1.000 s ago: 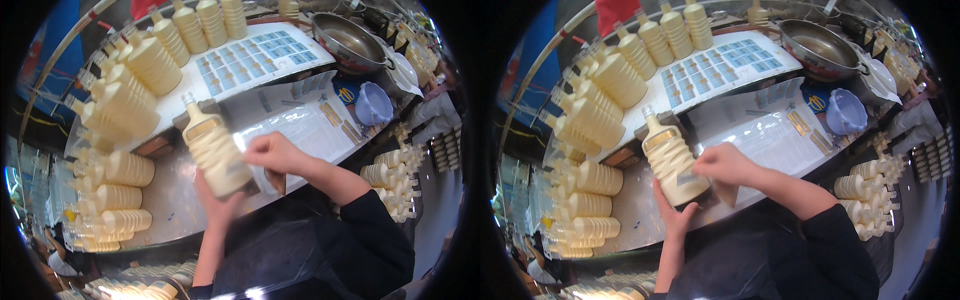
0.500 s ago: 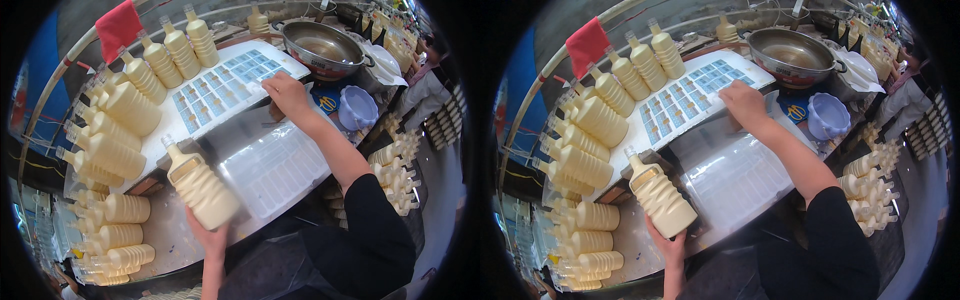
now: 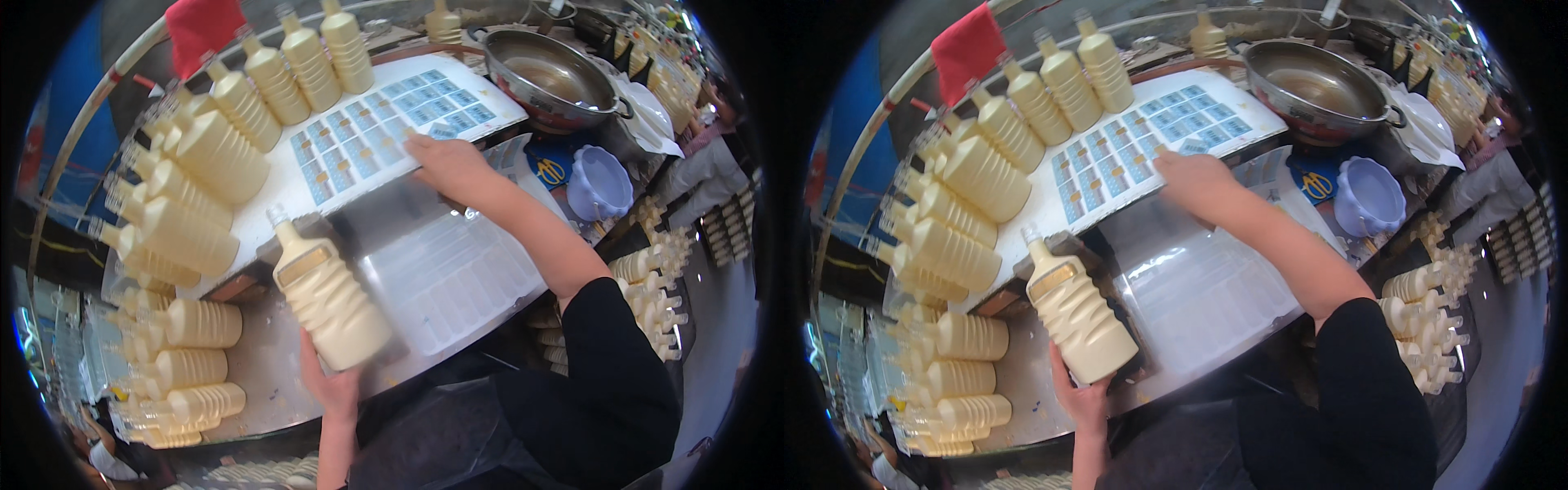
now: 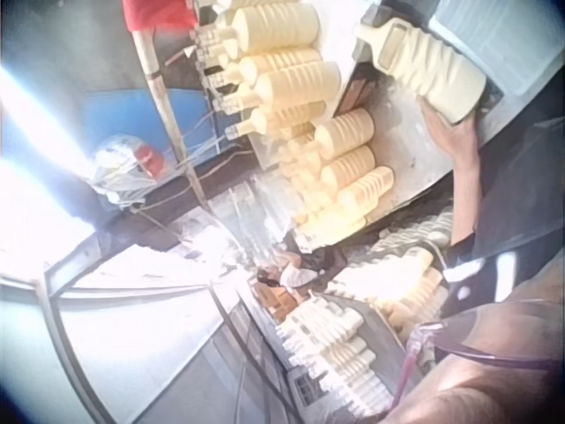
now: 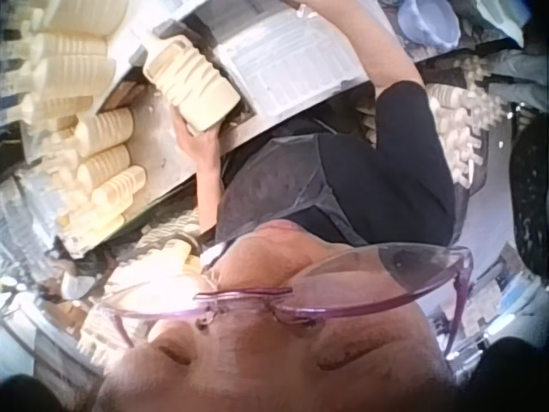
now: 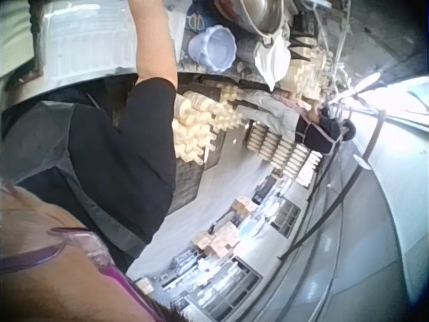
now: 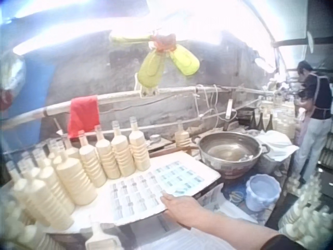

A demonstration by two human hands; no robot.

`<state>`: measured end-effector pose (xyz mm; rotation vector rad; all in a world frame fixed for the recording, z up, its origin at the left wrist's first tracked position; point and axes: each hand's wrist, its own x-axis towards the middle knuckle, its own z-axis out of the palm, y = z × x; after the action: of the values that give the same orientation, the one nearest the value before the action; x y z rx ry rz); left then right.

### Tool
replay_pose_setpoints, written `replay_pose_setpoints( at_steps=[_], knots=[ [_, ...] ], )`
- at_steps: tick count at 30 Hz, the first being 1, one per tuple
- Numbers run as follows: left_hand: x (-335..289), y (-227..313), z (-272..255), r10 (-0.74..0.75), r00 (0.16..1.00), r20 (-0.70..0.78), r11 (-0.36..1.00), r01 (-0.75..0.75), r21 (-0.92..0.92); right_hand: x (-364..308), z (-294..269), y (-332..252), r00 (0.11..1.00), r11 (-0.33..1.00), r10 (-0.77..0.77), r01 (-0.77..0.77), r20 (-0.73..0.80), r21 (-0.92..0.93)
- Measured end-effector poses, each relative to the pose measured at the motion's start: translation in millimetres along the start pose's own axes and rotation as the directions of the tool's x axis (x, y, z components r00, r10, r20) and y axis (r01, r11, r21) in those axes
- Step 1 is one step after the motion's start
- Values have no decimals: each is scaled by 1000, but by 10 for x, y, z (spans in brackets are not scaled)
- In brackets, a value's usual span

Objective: The person repeatedly picks up cream-colored plastic bottles, applies rectangular labels to their sides, and places them on a nearby surface. The person handles the bottles and labels by hand, working at a metal counter with many similar bottles visible.

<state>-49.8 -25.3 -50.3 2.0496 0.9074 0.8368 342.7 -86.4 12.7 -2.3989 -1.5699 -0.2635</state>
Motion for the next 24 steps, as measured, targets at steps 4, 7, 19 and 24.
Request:
replay_pose_setpoints(
  at_steps=[4,7,19,24],
  knots=[
    [56,70,-106,-218,975,42,938,221,-267,-164,105,96,986,994,-101,94,-134,-57],
    [129,115,-172,-245,967,61,815,240,-527,-260,146,221,904,979,-201,190,-378,-67],
    [165,48,-298,-300,885,357,-100,343,-934,-542,-773,-271,949,462,108,-313,297,830],
    [160,46,-279,-233,895,381,-204,338,-919,-600,-929,-451,911,362,-33,-373,412,854]
  ],
)
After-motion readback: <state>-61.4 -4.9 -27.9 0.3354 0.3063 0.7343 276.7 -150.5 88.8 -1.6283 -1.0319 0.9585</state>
